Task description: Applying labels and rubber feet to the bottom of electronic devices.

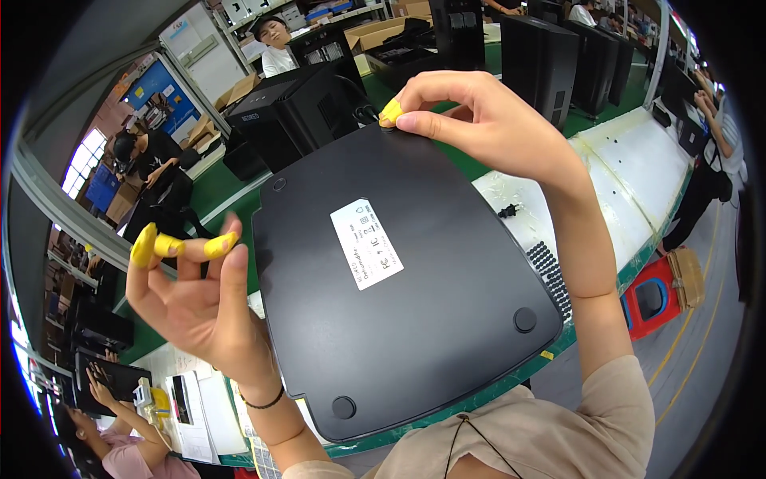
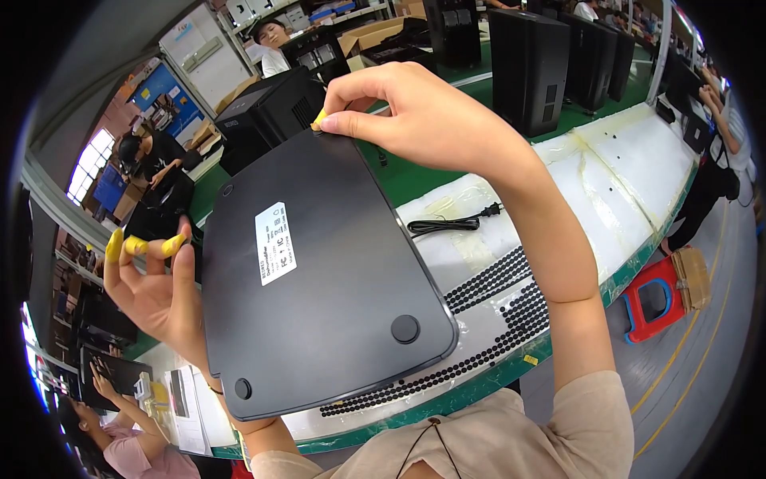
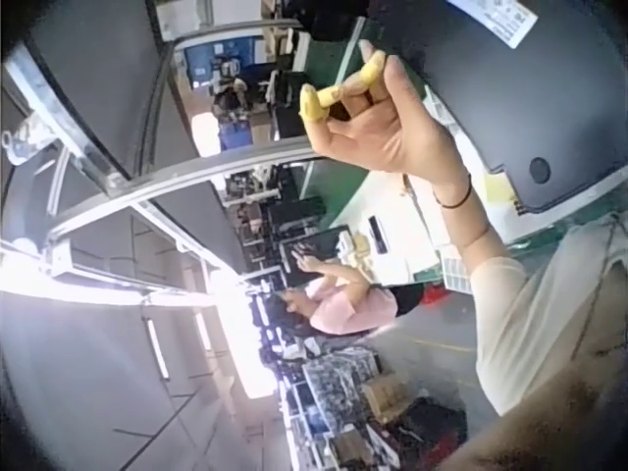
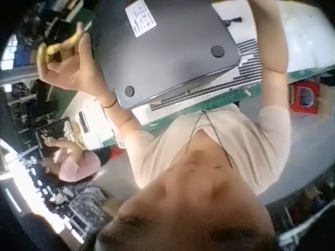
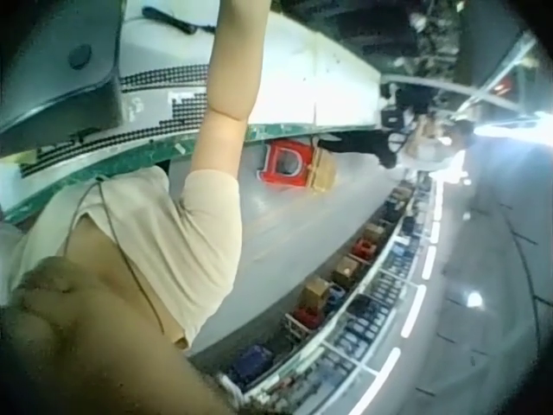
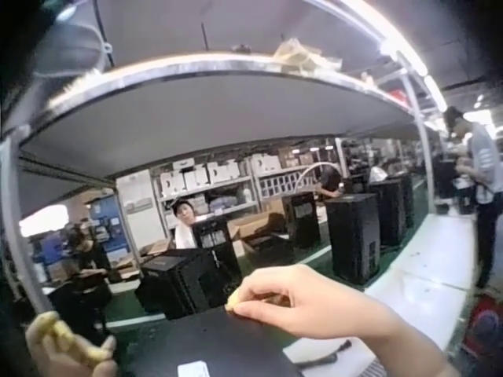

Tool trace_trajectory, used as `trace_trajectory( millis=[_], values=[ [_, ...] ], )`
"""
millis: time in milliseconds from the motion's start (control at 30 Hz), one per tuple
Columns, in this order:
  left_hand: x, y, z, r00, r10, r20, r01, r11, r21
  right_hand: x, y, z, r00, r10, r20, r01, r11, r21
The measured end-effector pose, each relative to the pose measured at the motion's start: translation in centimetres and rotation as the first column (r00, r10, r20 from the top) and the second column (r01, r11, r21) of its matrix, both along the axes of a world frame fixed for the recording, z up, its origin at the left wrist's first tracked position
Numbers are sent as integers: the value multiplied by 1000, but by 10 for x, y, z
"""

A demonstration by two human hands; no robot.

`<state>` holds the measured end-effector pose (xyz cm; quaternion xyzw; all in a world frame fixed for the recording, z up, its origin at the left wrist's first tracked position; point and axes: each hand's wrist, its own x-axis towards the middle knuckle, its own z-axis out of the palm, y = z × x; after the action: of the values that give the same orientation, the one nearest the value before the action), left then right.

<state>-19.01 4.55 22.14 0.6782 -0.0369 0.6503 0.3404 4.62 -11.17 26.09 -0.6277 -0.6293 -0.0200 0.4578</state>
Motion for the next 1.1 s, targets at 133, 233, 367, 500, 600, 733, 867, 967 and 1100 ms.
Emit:
trace_trajectory(
  millis=[133,233,367,500,600,733,867,967,1100],
  values=[
    [13,5,8,994,-61,-88,58,998,-33,-2,-1,-8,969,-73,236,41,990,137],
    [22,10,18,974,-129,-187,122,991,-48,-1,-1,-10,947,-88,309,37,985,167],
    [31,23,30,949,-34,-312,47,998,34,-1,2,-14,951,-107,292,55,982,181],
    [36,29,33,947,0,-321,29,996,87,-1,4,-17,956,-107,274,45,973,226],
    [36,31,35,922,20,-387,8,997,71,0,4,-18,956,-95,276,31,973,228],
    [36,31,40,884,149,-444,-58,975,213,2,3,-19,957,-106,271,47,975,215],
    [35,30,43,867,170,-469,-64,970,233,0,3,-20,958,-106,266,42,971,236],
    [34,28,43,873,80,-482,3,985,170,-1,3,-20,963,-94,252,31,970,243],
    [26,27,44,868,87,-489,62,958,280,0,2,-21,962,-87,260,20,967,253]
  ],
)
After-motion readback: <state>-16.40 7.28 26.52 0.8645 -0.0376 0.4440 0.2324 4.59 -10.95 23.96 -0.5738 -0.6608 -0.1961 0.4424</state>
